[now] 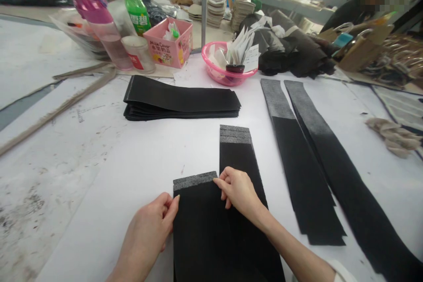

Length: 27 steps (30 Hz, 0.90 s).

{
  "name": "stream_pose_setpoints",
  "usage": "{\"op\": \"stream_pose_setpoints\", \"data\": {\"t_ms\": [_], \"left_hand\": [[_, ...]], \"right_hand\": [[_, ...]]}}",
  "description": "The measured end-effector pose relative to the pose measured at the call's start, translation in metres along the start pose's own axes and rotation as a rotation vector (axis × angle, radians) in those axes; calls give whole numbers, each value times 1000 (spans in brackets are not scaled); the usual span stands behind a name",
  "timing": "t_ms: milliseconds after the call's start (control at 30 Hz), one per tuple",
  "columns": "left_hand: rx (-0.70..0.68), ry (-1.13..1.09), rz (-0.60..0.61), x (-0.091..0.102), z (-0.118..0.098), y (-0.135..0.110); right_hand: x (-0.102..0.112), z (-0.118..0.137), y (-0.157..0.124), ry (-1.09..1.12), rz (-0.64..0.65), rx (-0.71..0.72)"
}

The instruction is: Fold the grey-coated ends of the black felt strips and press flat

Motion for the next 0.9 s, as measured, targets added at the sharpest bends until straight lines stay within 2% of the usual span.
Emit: {"op": "stream_pose_setpoints", "data": {"t_ms": [267, 567, 900], "left_hand": [[-23, -1, -24, 2, 0, 0], [-70, -9, -121, 11, -5, -2], [-73, -44, -101, 10, -3, -5]], "right_hand": [[-3, -2, 2, -4, 9, 11], [-3, 1, 2, -34, -7, 26], [-2, 3, 1, -55, -21, 35]]}}
Point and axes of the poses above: each hand's wrist, its own y-axis towards the middle knuckle, its own x-axis out of the back of the hand, z = x × y, the point moved 6 cm from there along y, towards the middle knuckle, and after that the axes turned 8 degrees about -z, right-handed, at the moved point
